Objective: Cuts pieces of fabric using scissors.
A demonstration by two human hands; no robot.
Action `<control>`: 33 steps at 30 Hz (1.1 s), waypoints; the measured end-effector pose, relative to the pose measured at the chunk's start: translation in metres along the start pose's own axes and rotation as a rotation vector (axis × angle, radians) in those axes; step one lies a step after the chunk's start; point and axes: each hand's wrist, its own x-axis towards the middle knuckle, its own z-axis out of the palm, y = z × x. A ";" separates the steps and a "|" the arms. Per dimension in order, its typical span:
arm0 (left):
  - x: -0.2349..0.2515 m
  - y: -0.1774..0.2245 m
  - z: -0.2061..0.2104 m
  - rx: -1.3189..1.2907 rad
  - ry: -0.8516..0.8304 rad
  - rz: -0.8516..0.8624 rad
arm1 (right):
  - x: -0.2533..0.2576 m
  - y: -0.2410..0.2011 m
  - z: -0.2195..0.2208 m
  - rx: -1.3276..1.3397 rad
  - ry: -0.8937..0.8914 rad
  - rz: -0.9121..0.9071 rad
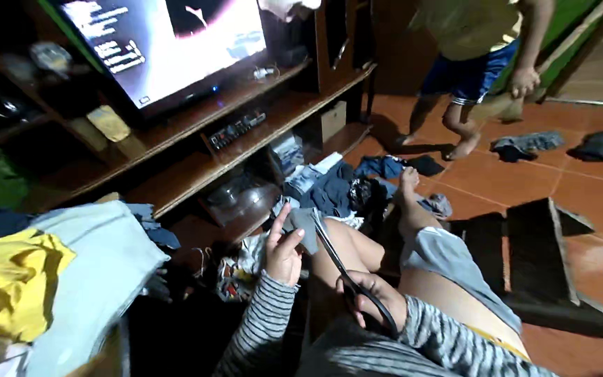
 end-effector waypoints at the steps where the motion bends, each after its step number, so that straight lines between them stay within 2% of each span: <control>1: 0.000 0.002 0.003 -0.047 0.062 -0.071 | 0.000 0.000 0.000 0.007 0.004 0.010; 5: 0.007 0.003 0.009 -0.261 0.285 -0.392 | 0.000 -0.002 0.001 -0.017 0.013 0.063; 8: 0.009 -0.004 0.006 -0.391 0.286 -0.509 | 0.001 0.002 -0.001 -0.033 0.021 0.071; 11: 0.009 -0.003 0.008 -0.403 0.290 -0.434 | 0.001 0.003 -0.002 -0.027 0.016 0.071; 15: 0.008 0.003 0.007 -0.175 0.183 -0.265 | 0.000 0.002 -0.002 -0.016 0.005 0.068; 19: 0.013 -0.001 0.005 -0.289 0.262 -0.347 | 0.001 0.001 -0.002 -0.013 0.018 0.088; 22: 0.012 -0.012 0.001 -0.371 0.228 -0.444 | 0.001 0.001 -0.002 -0.020 0.022 0.108; 25: 0.010 -0.013 0.001 -0.343 0.183 -0.446 | 0.001 0.002 -0.004 -0.017 0.022 0.104; 29: 0.009 -0.002 0.004 -0.156 0.180 -0.303 | 0.000 0.000 -0.002 -0.014 0.014 0.089; 33: 0.009 -0.002 -0.001 0.044 0.232 -0.056 | -0.001 0.004 -0.003 0.002 -0.014 0.075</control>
